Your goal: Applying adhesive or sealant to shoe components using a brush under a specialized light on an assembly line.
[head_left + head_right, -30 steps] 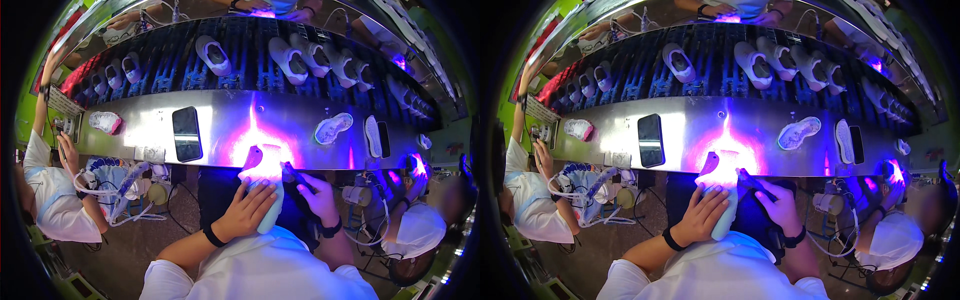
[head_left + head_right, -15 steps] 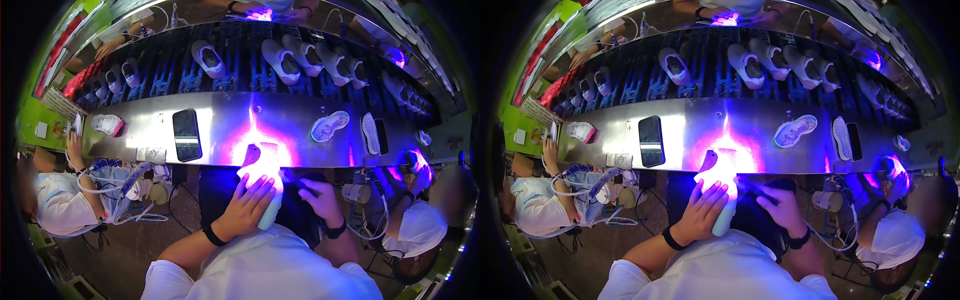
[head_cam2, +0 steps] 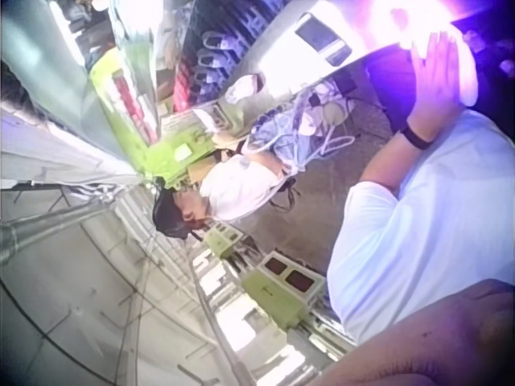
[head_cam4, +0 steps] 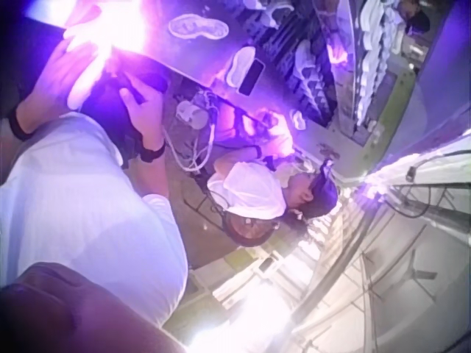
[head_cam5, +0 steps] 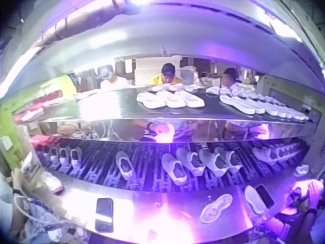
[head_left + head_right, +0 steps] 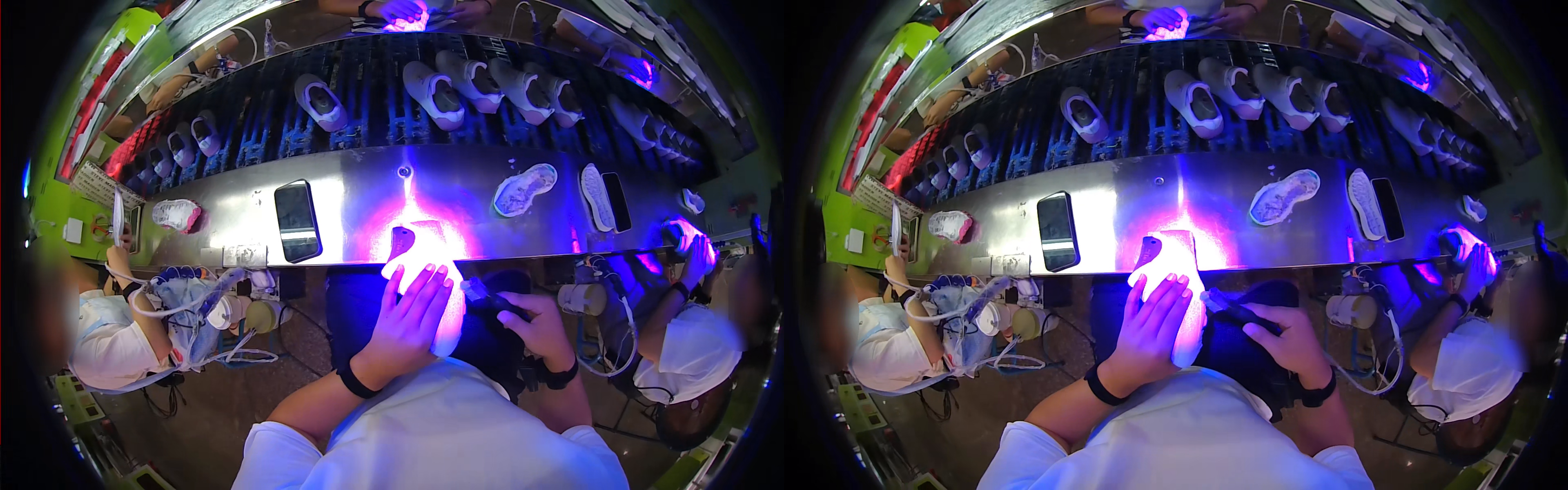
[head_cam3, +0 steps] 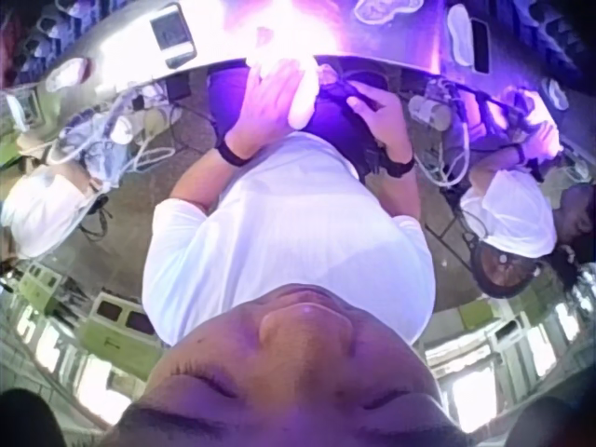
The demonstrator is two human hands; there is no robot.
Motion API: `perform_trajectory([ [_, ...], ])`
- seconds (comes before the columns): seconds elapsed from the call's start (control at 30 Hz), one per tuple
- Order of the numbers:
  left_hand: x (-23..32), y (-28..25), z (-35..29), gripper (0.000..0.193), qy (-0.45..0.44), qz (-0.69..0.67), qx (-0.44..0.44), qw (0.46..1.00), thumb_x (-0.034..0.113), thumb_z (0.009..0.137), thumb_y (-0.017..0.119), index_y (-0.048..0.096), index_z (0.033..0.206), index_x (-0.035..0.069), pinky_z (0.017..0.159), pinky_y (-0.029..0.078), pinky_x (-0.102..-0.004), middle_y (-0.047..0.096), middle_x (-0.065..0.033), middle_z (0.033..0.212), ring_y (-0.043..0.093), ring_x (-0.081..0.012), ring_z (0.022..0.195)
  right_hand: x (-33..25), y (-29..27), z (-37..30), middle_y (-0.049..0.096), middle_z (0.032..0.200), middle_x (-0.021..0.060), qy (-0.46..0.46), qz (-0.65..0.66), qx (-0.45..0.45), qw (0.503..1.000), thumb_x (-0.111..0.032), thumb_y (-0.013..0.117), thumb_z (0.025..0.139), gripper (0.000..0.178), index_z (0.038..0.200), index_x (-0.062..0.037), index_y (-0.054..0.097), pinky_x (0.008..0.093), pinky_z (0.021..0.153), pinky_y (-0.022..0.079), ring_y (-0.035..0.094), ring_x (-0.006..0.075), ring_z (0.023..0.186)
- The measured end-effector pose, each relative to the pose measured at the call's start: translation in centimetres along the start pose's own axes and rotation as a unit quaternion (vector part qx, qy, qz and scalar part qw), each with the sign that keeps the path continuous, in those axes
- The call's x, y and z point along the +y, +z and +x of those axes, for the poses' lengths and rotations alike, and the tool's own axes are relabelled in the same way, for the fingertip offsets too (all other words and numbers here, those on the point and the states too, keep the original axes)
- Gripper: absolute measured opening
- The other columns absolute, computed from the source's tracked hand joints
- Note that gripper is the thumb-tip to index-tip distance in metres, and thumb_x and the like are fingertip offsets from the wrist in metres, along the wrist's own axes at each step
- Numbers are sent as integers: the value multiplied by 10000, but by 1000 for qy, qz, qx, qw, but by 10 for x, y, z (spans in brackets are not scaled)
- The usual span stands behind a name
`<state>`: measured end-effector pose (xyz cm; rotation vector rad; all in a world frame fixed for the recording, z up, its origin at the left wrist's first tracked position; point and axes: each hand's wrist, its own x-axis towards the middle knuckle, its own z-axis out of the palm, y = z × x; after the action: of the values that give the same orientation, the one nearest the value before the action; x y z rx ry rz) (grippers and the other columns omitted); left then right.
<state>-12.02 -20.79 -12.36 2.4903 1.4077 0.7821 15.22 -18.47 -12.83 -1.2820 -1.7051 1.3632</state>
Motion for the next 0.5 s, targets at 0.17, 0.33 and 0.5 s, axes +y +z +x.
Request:
perform_trajectory([
  [0.17,29,7,13,695,-25,13,22,999,278,808,773,546,1379,-49,1193,262,-607,564,-228,1440,534,-376,1371,6,-17,-20,709,933,32,43,45,-8,998,-71,751,906,388,1282,6,697,256,712,522,620,86,761],
  [0.33,48,5,29,818,-61,-9,25,998,280,778,805,465,1445,-50,1190,277,-586,519,-244,1474,502,-383,1395,1,-30,-28,698,913,26,39,65,-2,997,-69,738,910,390,1288,16,691,257,700,516,614,92,746],
  [0.5,50,-1,34,837,-63,-13,33,997,284,780,801,447,1458,-57,1187,300,-556,510,-256,1474,489,-391,1398,-9,-24,-39,689,879,15,57,98,11,993,-103,732,930,376,1291,-4,693,252,701,513,611,83,744],
])
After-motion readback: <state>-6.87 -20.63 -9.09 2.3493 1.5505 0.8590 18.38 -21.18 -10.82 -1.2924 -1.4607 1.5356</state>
